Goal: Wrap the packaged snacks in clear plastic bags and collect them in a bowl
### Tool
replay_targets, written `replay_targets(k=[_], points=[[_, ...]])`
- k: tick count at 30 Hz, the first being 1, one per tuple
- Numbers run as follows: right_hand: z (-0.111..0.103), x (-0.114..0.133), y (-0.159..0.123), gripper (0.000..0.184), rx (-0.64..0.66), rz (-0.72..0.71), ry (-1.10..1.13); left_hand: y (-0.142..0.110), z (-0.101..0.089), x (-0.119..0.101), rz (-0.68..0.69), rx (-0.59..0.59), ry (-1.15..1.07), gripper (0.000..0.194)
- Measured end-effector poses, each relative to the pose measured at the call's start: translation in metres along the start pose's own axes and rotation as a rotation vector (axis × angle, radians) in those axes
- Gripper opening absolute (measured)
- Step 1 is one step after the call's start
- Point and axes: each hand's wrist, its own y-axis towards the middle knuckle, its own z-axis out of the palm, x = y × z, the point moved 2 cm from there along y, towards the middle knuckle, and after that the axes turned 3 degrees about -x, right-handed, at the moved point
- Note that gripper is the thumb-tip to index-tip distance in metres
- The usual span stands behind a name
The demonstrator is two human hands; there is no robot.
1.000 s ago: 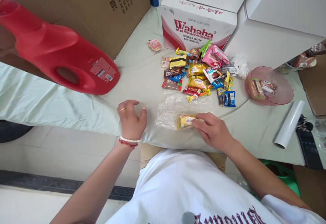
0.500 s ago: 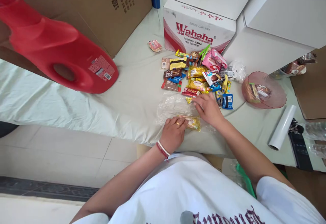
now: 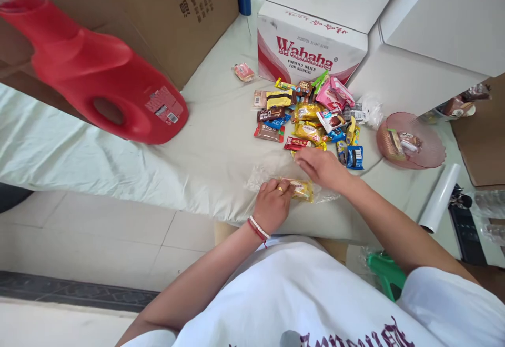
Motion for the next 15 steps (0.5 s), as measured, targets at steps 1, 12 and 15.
replay_targets(k=[1, 12, 15], points=[[0.002, 0.01, -0.013, 0.023, 0.043, -0.029, -0.093, 0.0, 0.0, 0.0, -0.029, -0.006, -0.005, 0.029], [0.07, 0.031, -0.078, 0.037, 0.233, -0.005, -0.196, -0.018, -0.009, 0.062, -0.583, -0.355, -0.589, 0.024], [0.067, 0.036, -0.074, 0.037, 0.24, 0.034, -0.183, -0.009, -0.017, 0.078, -0.802, -0.514, -0.546, 0.031]])
